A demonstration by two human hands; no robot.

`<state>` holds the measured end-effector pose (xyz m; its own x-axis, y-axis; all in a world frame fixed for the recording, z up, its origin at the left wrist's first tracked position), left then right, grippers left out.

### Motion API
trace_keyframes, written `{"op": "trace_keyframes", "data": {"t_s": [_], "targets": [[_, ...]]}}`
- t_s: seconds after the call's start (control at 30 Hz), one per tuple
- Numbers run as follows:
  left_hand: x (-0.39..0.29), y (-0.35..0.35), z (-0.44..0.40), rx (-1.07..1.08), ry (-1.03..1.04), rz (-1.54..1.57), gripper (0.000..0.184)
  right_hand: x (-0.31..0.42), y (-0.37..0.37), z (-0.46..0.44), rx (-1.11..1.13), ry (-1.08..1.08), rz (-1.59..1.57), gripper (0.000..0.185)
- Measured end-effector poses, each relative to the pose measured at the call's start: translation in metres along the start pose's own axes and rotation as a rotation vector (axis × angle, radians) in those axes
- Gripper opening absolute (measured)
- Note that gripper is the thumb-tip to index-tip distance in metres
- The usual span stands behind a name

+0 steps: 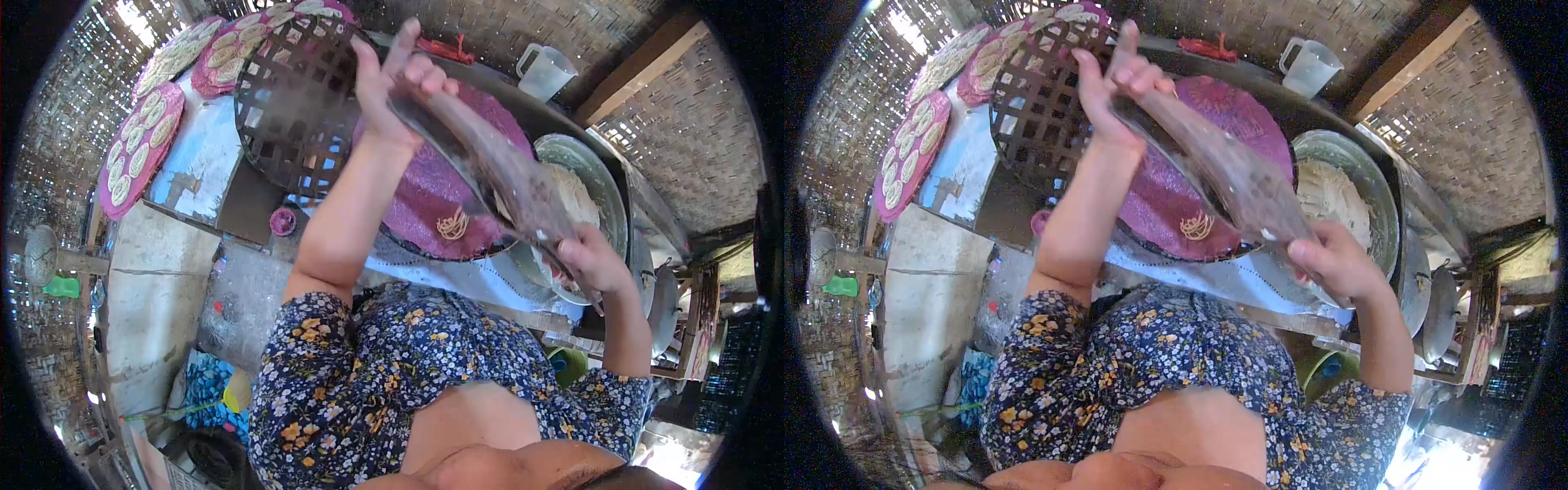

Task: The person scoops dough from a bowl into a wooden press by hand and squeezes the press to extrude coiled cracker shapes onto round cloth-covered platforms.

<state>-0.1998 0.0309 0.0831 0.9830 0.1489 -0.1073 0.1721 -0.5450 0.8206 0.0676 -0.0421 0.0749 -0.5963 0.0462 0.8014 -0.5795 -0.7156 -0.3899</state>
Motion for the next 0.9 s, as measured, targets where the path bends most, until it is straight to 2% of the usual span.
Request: {"op": "trace_keyframes", "data": {"t_s": [0.13, 0.23, 0.4, 0.43, 0.53, 0.57, 0.8, 0.9], "targets": [[-0.028, 0.019, -0.004, 0.158, -0.043, -0.001, 0.065, 0.008, 0.015, -0.006, -0.004, -0.084, -0.012, 0.056], [-0.022, 0.028, 0.016, 0.151, -0.076, 0.005, 0.064, 0.007, 0.02, 0.007, 0.061, -0.052, -0.003, 0.061], [0.0, 0.031, 0.019, 0.201, -0.06, 0.05, 0.065, 0.008, 0.003, 0.026, 0.003, -0.047, 0.031, 0.066], [-0.001, 0.038, 0.015, 0.148, -0.02, 0.124, 0.063, 0.01, -0.002, 0.024, -0.013, -0.064, 0.06, 0.066], [-0.017, 0.051, -0.001, 0.27, -0.015, 0.044, 0.066, 0.028, -0.002, 0.016, -0.08, -0.16, 0.08, 0.062], [-0.023, 0.056, -0.005, 0.374, -0.042, 0.031, 0.065, 0.03, 0.0, 0.013, -0.074, -0.172, 0.078, 0.062], [-0.017, 0.058, 0.021, 0.171, -0.104, -0.076, 0.063, 0.009, 0.007, 0.018, 0.025, -0.12, 0.05, 0.061], [0.006, 0.051, 0.028, 0.148, -0.119, -0.051, 0.061, 0.0, -0.001, 0.028, -0.038, -0.202, 0.09, 0.062]]}}
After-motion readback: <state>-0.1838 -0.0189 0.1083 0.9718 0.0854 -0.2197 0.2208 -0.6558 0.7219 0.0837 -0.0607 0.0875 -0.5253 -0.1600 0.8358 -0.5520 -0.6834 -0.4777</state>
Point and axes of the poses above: each hand's wrist, its own z-axis away from the middle knuckle, its own y-axis out of the palm, x = y × z, the point moved 7 cm from there along -z, towards the middle knuckle, and after that the axes turned 4 degrees about z, right-handed, at the moved point
